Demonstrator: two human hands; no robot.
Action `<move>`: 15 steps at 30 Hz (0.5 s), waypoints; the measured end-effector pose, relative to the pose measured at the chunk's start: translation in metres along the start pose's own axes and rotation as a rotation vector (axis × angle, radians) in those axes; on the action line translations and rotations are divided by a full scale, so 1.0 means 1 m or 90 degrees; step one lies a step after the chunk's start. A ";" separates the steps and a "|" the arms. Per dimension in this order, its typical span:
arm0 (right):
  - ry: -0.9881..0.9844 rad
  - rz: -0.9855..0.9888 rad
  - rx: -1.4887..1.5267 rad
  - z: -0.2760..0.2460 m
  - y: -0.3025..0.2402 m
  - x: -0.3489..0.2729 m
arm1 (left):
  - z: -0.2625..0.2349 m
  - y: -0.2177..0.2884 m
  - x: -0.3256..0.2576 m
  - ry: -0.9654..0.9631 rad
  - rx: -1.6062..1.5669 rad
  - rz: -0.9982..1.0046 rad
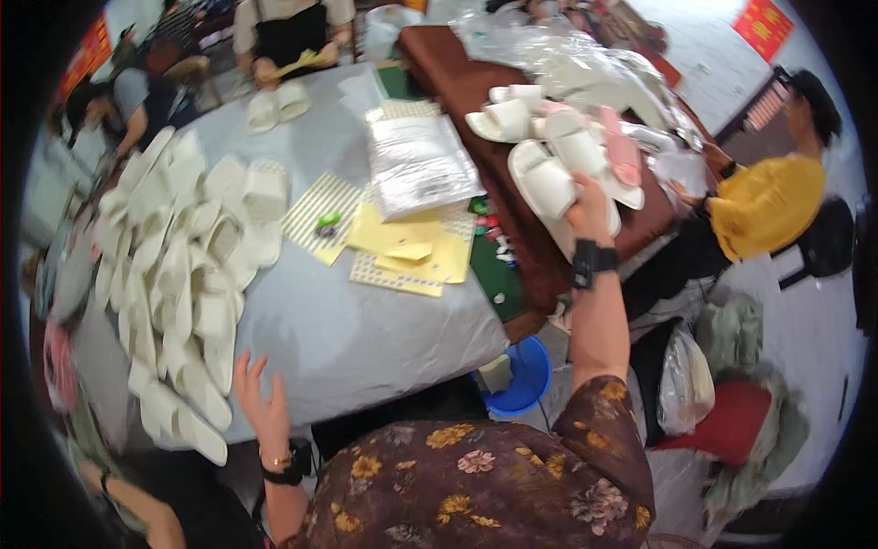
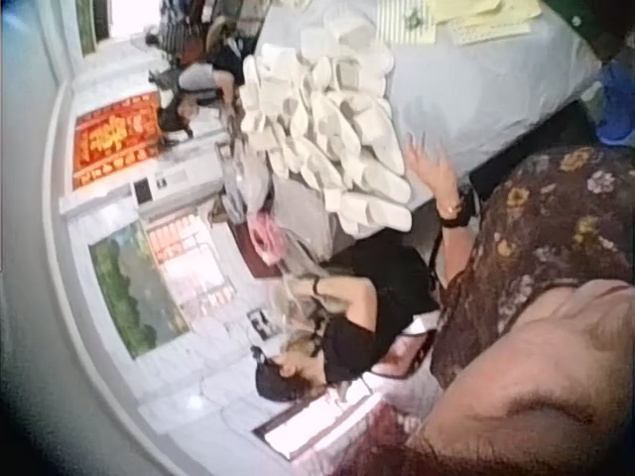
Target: Inspecting and pairing slippers at a factory production table.
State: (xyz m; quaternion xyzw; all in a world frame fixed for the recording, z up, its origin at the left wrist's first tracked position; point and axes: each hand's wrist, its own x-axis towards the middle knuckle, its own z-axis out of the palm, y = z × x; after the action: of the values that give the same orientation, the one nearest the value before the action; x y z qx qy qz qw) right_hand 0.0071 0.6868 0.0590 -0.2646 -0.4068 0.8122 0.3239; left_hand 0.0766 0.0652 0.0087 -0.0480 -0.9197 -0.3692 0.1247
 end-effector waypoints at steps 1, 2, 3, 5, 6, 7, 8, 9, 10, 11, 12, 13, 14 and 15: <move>-0.066 -0.027 0.064 0.007 -0.002 -0.015 | 0.000 0.003 -0.001 -0.013 -0.021 -0.008; -0.067 -0.024 0.057 0.018 -0.009 -0.048 | 0.000 0.009 0.001 -0.031 -0.034 0.002; -0.071 -0.061 0.034 0.041 -0.012 -0.090 | 0.001 0.017 0.001 -0.050 -0.047 0.011; -0.245 -0.014 0.045 0.057 -0.009 -0.146 | 0.009 0.027 0.000 -0.098 -0.136 0.050; -0.294 0.013 0.069 0.070 -0.001 -0.174 | 0.012 0.035 0.000 -0.135 -0.164 0.057; -0.341 0.040 0.096 0.081 0.013 -0.201 | 0.016 0.042 -0.001 -0.170 -0.192 0.065; -0.352 0.082 0.093 0.088 0.028 -0.225 | 0.018 0.052 -0.002 -0.228 -0.230 0.053; -0.364 0.120 0.091 0.096 0.044 -0.248 | 0.020 0.060 -0.003 -0.284 -0.271 0.044; -0.391 0.176 0.082 0.104 0.060 -0.268 | 0.024 0.068 -0.006 -0.277 -0.266 0.031; -0.417 0.229 0.073 0.113 0.074 -0.287 | 0.027 0.076 -0.009 -0.302 -0.376 -0.010; -0.436 0.278 0.097 0.119 0.092 -0.301 | 0.027 0.078 -0.011 -0.324 -0.486 -0.048; -0.453 0.323 0.121 0.124 0.112 -0.313 | 0.030 0.072 -0.012 -0.321 -0.484 -0.053; -0.449 0.355 0.077 0.129 0.128 -0.324 | 0.036 0.062 -0.015 -0.299 -0.549 -0.095; -0.444 0.386 0.032 0.133 0.141 -0.333 | 0.037 0.059 -0.014 -0.276 -0.615 -0.136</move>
State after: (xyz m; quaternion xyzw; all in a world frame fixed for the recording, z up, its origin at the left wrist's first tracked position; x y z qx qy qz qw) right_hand 0.0879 0.3099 0.0676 -0.0747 -0.3756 0.9205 -0.0777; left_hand 0.0938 0.1334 0.0188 -0.0813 -0.6497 -0.7423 -0.1426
